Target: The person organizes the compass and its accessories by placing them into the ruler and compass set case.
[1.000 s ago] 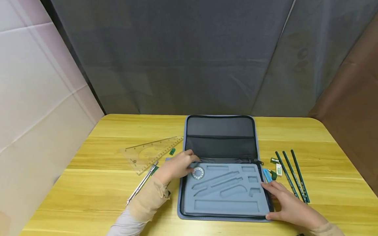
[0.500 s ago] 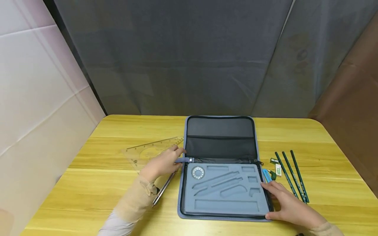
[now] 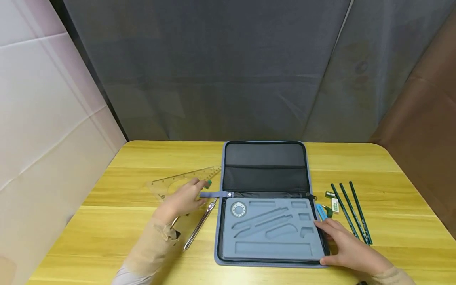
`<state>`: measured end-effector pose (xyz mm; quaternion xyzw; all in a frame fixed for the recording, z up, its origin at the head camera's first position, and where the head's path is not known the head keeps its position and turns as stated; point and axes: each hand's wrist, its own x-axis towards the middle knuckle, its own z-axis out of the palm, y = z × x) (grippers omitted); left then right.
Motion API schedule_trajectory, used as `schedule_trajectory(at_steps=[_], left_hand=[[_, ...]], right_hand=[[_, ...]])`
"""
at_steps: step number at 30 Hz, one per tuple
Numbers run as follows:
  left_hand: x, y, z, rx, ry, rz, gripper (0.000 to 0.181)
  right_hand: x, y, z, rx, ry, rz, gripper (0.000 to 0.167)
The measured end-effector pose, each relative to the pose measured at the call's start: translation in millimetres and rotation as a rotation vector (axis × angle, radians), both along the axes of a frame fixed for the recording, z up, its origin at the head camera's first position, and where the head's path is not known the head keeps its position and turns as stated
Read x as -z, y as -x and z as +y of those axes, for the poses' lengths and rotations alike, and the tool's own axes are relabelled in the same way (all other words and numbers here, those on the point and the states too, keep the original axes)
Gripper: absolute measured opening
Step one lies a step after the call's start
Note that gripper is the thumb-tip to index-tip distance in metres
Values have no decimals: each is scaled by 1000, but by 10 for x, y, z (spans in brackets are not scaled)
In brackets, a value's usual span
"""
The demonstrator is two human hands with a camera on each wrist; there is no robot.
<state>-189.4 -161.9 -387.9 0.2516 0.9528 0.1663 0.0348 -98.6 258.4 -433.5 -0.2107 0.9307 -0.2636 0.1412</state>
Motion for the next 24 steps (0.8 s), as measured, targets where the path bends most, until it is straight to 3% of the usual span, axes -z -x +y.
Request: schedule_trajectory(at_steps=[13,24], left_hand=[[-5,-115,-286,-107,10,-91,51],[17,-194,-420,-174,-1,-153,50]], right_hand=[[0,-8,-4,-13,-5,14,93],[9,-2,14,-8,14,-9,94]])
